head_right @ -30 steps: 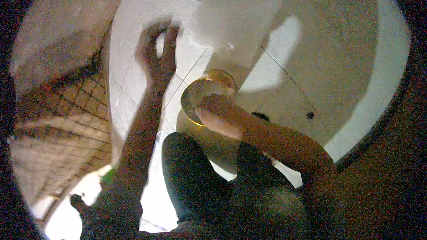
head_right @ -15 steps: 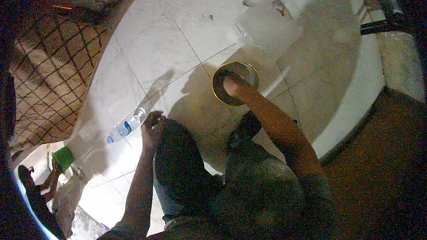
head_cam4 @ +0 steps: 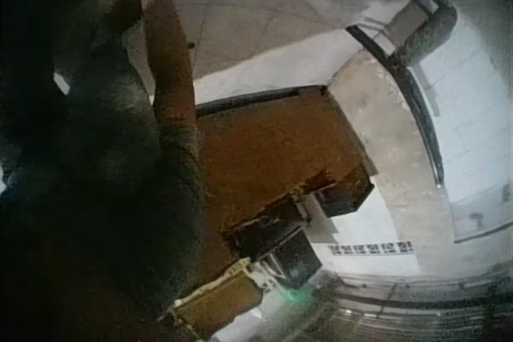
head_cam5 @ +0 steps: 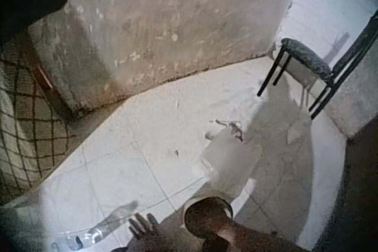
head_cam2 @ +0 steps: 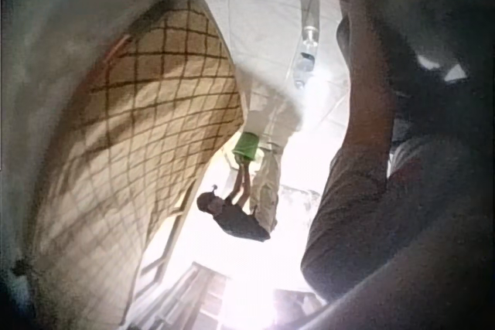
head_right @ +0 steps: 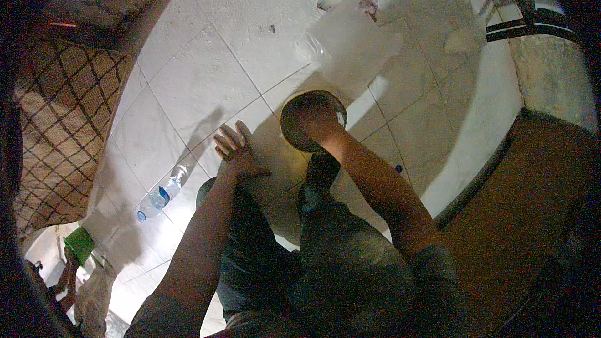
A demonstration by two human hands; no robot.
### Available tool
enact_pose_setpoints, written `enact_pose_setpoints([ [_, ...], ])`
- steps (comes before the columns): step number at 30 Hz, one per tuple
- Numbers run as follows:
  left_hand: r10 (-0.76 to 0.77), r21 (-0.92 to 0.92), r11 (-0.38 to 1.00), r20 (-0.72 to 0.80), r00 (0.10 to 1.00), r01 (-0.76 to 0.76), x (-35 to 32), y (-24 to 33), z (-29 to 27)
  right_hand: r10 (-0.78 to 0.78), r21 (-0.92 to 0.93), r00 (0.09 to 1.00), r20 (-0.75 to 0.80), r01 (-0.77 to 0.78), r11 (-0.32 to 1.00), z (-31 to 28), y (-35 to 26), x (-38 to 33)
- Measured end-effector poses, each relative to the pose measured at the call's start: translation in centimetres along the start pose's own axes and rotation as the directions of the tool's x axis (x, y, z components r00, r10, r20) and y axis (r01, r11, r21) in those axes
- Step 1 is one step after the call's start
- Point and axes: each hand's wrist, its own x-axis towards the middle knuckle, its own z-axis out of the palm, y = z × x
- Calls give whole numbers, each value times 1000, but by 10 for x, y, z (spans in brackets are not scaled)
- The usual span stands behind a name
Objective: The person fills a plastic bottle with water at a kitchen sink, then moves to a tiled floor area. They sit down, pour water into a metal bowl, and add a white powder from a plastic bag. The person mixes the contents by hand, repeatedly adding more powder and water to form a paste.
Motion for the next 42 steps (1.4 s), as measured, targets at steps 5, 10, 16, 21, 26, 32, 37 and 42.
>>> enact_pose_setpoints([
  [5, 12, -17, 1000, -24, 1000, -13, -6, -2, 1, -18, -16, 955, 297, 24, 1000, 11, -4, -4],
  [10, -21, -15, 1000, -15, 1000, 20, -7, -14, 5, -18, 46, 959, 282, 6, 999, -11, -41, 10],
  [16, -46, -3, 999, -30, 998, 46, 3, -7, 13, -24, -93, 976, 217, 46, 995, -19, -45, -6],
  [21, -31, -33, 999, -46, 998, 30, 2, -11, 15, 5, 41, 990, 142, -11, 999, -38, -59, 2],
  [26, -28, -25, 999, -23, 999, 27, 5, -4, 10, 29, 71, 966, 256, -49, 996, -43, -36, 8],
  [32, 332, -244, 902, -129, 934, -355, -53, -79, -1, 163, -16, 960, 229, -164, 986, -61, -90, 6],
  [37, -13, -582, 709, -574, 819, -397, -191, -133, -14, 163, -129, 714, 681, -103, 986, -70, -73, 19],
  [42, -639, -949, 301, -272, 719, -92, -217, -221, 54, 277, -131, 824, 495, -244, 961, -95, -99, 12],
])
